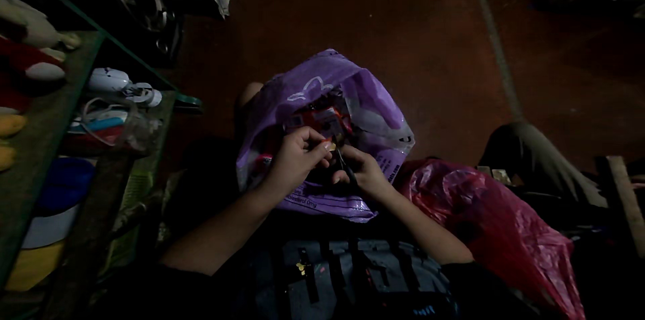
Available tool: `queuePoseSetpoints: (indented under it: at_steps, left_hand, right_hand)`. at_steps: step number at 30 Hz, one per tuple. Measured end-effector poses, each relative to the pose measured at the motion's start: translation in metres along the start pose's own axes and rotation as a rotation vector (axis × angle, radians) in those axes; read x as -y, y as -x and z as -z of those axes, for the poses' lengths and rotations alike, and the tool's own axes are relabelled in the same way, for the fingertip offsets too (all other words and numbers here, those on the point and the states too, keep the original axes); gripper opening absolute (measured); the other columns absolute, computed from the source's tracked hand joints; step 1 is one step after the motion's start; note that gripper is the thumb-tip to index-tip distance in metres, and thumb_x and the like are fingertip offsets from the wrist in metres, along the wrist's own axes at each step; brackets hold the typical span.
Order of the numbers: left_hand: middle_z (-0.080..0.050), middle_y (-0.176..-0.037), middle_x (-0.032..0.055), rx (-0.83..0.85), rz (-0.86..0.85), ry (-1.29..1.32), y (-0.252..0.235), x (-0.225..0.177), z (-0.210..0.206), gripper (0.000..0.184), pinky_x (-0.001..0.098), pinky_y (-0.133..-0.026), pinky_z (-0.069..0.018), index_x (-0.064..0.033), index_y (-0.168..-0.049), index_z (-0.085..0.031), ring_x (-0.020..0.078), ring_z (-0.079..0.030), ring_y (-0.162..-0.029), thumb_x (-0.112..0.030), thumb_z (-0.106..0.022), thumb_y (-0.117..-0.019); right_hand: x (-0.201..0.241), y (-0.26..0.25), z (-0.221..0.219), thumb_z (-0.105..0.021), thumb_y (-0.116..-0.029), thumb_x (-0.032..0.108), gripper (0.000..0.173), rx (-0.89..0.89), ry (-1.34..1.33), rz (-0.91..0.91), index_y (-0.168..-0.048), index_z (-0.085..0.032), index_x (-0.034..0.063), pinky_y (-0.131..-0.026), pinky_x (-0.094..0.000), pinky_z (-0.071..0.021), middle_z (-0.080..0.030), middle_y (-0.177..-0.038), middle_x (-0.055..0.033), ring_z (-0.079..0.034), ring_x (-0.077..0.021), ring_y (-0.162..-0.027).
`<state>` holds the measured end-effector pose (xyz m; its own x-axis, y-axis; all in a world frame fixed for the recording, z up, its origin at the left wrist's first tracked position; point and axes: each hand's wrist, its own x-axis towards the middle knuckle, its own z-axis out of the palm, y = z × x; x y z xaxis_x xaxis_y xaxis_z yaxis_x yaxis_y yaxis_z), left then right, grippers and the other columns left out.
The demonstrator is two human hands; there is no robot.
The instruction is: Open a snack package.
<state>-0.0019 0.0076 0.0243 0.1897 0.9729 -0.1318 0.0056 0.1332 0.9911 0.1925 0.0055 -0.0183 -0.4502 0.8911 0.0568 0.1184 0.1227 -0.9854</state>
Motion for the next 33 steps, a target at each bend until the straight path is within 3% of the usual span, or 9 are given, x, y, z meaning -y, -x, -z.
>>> queuePoseSetpoints:
  at_steps: [4,6,8,10,15,18,24,28,33]
  left_hand:
    - [-0.072,-0.085,0.0036,-0.017,-0.029,0.050,-0.0006,0.0034,0.0004,0.004,0.0263,-0.071,-0.0619,-0.0026,-0.101,-0.063,0.0107,-0.071,-0.072,-0.003,-0.065,-0.0982]
    - [-0.070,-0.091,0.0037,-0.031,-0.063,0.055,-0.0009,0.0061,0.0017,0.005,0.0272,-0.073,-0.0614,-0.0028,-0.103,-0.065,0.0111,-0.070,-0.077,-0.005,-0.065,-0.0983]
    - [-0.069,-0.098,0.0037,-0.070,-0.056,0.063,-0.0012,0.0070,0.0018,0.009,0.0275,-0.072,-0.0612,-0.0037,-0.106,-0.067,0.0111,-0.069,-0.079,-0.006,-0.066,-0.0981]
    - [-0.070,-0.096,0.0034,-0.108,-0.029,0.109,-0.0018,0.0068,0.0011,0.008,0.0272,-0.070,-0.0616,-0.0048,-0.104,-0.068,0.0110,-0.070,-0.077,-0.005,-0.068,-0.0968]
    - [-0.069,-0.089,0.0033,-0.116,0.007,0.167,-0.0010,0.0056,-0.0008,0.011,0.0254,-0.068,-0.0607,-0.0043,-0.103,-0.066,0.0098,-0.068,-0.072,-0.002,-0.071,-0.0935]
    - [-0.067,-0.087,0.0029,-0.123,-0.003,0.155,-0.0016,0.0078,-0.0015,0.017,0.0254,-0.068,-0.0601,-0.0052,-0.104,-0.060,0.0092,-0.067,-0.072,-0.001,-0.072,-0.0923]
    - [-0.068,-0.083,0.0029,-0.101,0.011,0.169,-0.0012,0.0081,-0.0055,0.014,0.0266,-0.069,-0.0614,-0.0041,-0.099,-0.061,0.0105,-0.069,-0.071,0.002,-0.071,-0.0916]
    - [-0.070,-0.088,0.0038,-0.099,-0.011,0.155,-0.0013,0.0085,-0.0056,0.010,0.0259,-0.070,-0.0612,-0.0032,-0.104,-0.065,0.0105,-0.070,-0.073,0.000,-0.069,-0.0946]
    - [-0.069,-0.091,0.0045,-0.082,0.000,0.171,-0.0010,0.0072,-0.0049,0.007,0.0280,-0.072,-0.0616,-0.0026,-0.105,-0.064,0.0117,-0.070,-0.076,-0.003,-0.064,-0.0984]
  right_hand:
    - [-0.0019,0.0000,0.0006,-0.079,-0.0836,0.046,0.045,-0.039,0.002,-0.002,-0.101,-0.069,0.0059,-0.069,-0.0153,-0.0519,-0.067,-0.086,0.0083,-0.060,0.0052,-0.076]
    - [-0.0038,-0.0001,0.0013,-0.074,-0.0835,0.060,0.058,0.001,0.012,-0.002,-0.107,-0.066,0.0075,-0.074,-0.0193,-0.0546,-0.068,-0.091,0.0065,-0.063,0.0022,-0.082]
    - [-0.0045,-0.0008,0.0027,-0.060,-0.0833,0.076,0.076,0.070,0.087,0.009,-0.115,-0.062,0.0069,-0.078,-0.0238,-0.0547,-0.066,-0.097,0.0031,-0.062,-0.0010,-0.088]
    - [-0.0039,-0.0017,0.0035,-0.054,-0.0835,0.081,0.082,0.117,0.127,0.024,-0.117,-0.059,0.0064,-0.080,-0.0248,-0.0544,-0.065,-0.098,0.0020,-0.062,-0.0017,-0.090]
    - [-0.0044,-0.0021,0.0044,-0.051,-0.0853,0.081,0.085,0.186,0.181,0.044,-0.123,-0.061,0.0057,-0.093,-0.0350,-0.0528,-0.067,-0.109,-0.0033,-0.062,-0.0091,-0.104]
    - [-0.0042,-0.0021,0.0044,-0.050,-0.0850,0.082,0.086,0.198,0.219,0.039,-0.124,-0.062,0.0058,-0.095,-0.0373,-0.0521,-0.068,-0.111,-0.0049,-0.062,-0.0118,-0.106]
    - [-0.0037,-0.0017,0.0028,-0.054,-0.0869,0.077,0.081,0.168,0.156,0.041,-0.124,-0.063,0.0058,-0.096,-0.0348,-0.0529,-0.068,-0.111,-0.0036,-0.063,-0.0092,-0.107]
    - [-0.0039,-0.0019,0.0024,-0.054,-0.0877,0.076,0.078,0.143,0.158,0.059,-0.120,-0.063,0.0054,-0.088,-0.0296,-0.0545,-0.067,-0.104,-0.0014,-0.063,-0.0051,-0.099]
    - [-0.0049,-0.0017,0.0025,-0.054,-0.0872,0.076,0.079,0.144,0.149,0.054,-0.121,-0.064,0.0056,-0.089,-0.0296,-0.0545,-0.067,-0.105,-0.0017,-0.063,-0.0054,-0.100]
